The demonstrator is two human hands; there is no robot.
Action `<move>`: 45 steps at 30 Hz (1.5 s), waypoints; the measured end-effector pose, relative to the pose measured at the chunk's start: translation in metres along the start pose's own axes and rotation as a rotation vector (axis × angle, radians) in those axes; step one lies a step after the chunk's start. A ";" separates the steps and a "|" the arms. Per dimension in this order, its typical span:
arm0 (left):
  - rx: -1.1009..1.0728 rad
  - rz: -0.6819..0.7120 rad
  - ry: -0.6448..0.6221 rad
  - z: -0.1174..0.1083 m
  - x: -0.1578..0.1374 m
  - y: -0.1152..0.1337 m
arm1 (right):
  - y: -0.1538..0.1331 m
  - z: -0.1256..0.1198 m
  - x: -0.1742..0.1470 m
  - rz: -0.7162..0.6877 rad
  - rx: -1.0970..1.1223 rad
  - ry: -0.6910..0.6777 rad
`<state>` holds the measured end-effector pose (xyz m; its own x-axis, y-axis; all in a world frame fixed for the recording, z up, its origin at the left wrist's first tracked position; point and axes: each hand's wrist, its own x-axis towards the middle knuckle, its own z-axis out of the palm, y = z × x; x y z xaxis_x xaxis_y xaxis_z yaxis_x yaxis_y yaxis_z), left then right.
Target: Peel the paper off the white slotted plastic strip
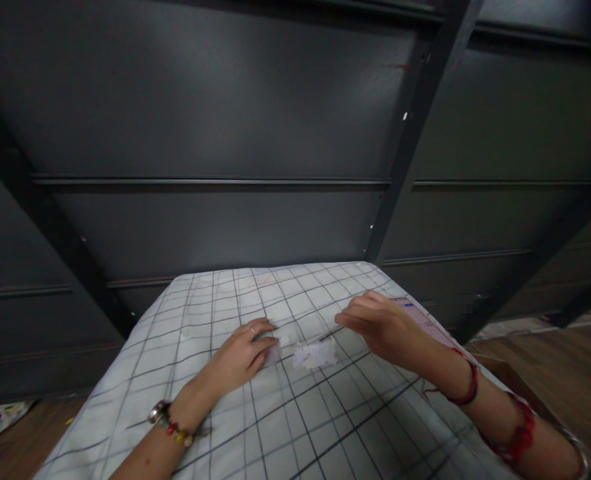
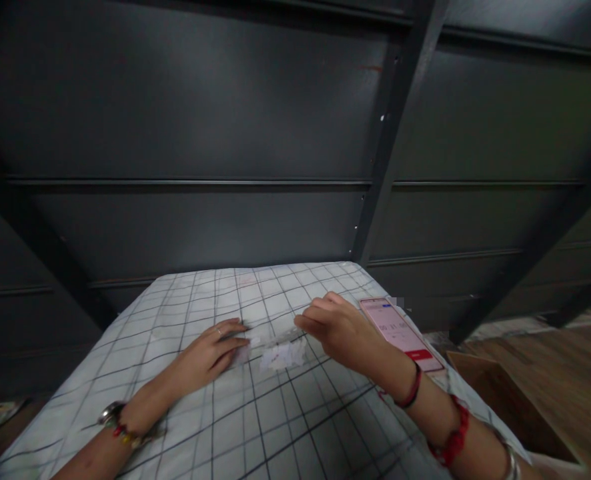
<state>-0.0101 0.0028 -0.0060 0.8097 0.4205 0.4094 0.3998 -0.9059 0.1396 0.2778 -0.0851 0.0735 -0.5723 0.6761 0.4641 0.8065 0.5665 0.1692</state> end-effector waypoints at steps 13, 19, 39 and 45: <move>0.147 -0.163 0.129 0.001 -0.003 -0.011 | -0.003 -0.001 0.010 -0.037 -0.014 0.046; 0.150 -0.187 0.106 0.002 -0.003 -0.010 | -0.003 0.005 0.015 -0.076 -0.044 0.070; 0.339 -0.495 0.174 0.001 -0.002 -0.014 | 0.018 -0.001 0.011 -0.129 -0.001 0.138; 0.479 -0.751 0.082 0.010 -0.005 -0.015 | 0.033 -0.002 0.002 -0.120 0.063 0.205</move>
<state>-0.0158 0.0149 -0.0191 0.2362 0.8729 0.4269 0.9636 -0.2671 0.0131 0.3034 -0.0663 0.0812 -0.6161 0.4965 0.6114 0.7202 0.6694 0.1821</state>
